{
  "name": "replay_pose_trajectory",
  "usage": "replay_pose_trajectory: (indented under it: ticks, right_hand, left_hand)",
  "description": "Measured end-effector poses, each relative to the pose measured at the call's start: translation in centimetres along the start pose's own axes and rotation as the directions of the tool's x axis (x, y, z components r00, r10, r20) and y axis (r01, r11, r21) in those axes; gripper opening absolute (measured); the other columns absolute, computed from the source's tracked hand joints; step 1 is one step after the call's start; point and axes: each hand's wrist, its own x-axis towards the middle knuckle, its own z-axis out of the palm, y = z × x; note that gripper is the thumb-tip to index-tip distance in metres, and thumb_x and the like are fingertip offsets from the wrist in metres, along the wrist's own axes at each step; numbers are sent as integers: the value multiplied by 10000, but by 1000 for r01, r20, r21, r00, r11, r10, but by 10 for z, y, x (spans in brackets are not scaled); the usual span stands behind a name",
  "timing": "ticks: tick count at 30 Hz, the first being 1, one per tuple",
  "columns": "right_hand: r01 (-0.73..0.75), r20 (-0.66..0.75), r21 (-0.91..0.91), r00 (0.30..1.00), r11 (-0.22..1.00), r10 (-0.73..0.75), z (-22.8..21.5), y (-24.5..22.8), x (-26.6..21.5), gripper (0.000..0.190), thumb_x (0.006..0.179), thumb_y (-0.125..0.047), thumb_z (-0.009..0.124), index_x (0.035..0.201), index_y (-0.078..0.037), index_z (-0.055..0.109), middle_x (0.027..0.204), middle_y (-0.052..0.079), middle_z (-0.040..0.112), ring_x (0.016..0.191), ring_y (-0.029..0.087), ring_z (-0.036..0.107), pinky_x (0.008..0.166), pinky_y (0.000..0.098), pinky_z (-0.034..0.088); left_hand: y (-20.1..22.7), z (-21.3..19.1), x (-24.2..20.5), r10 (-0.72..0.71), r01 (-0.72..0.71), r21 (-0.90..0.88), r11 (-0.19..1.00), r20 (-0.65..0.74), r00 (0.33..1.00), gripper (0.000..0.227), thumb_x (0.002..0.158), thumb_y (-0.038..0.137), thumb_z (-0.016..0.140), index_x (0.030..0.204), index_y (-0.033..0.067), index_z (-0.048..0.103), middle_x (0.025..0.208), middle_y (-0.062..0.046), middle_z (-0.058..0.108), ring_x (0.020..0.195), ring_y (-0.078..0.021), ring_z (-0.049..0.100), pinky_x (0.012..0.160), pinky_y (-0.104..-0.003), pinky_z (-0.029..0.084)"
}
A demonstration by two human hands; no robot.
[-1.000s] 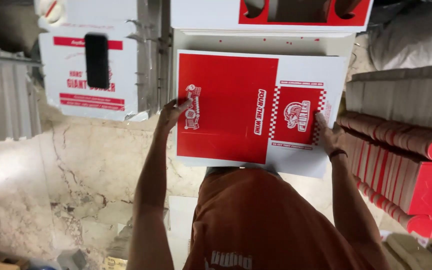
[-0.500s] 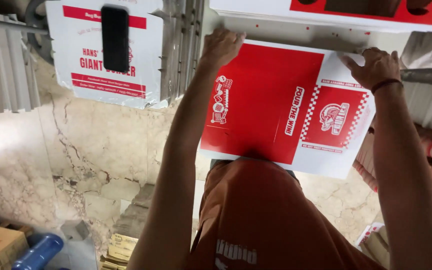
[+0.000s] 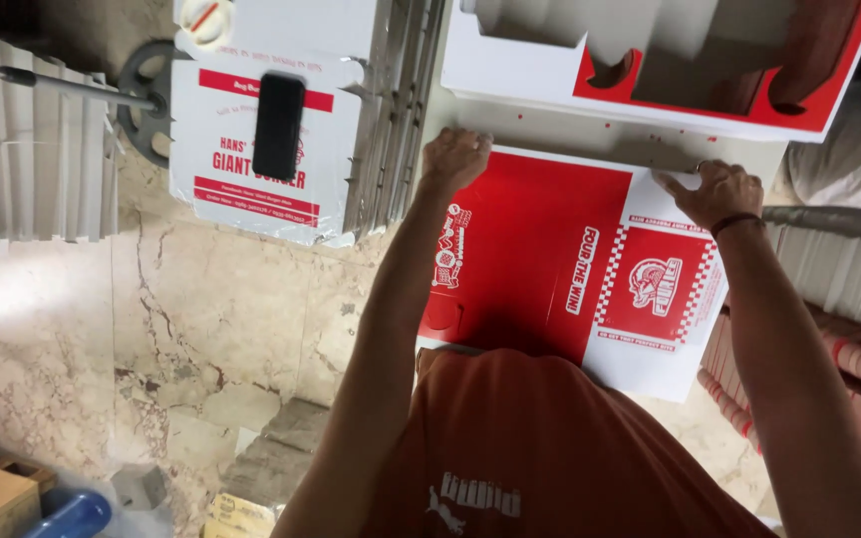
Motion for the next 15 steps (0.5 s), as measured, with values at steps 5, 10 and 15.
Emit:
replay_pose_trajectory:
  ticks: [5,10,15]
  right_hand:
    - [34,-37,117,999,993,-30,32,21,4,984,1060,-830,283,1380,26,647,1438,274,597,1398,408,473,1230,630,46]
    - [107,-640,291,760,951,111,109,64,-111,537,1156,-386,614,1397,92,638,1259,340,681,1139,497,622,985,561,423]
    - [-186,-270,-144,952,972,142,296,143,-250,767,744,-133,834,1439,-247,529,1163,184,626,938,412,714,609,516,653]
  left_hand:
    - [3,1,2,-11,12,-16,1000,61,998,723,991,631,237,1418,147,565,1427,-205,535,1327,-340,498,1042,-551,427]
    - [-53,18,-15,173,-230,-197,953,-269,948,469,1031,492,439,1441,281,525,1543,0,506,1421,-227,460,1127,-415,428]
    - [-118,80,-167,-76,-69,-546,835,-238,968,599,1117,455,444,1588,93,359,1586,-249,396,1467,-416,383,1187,-542,383]
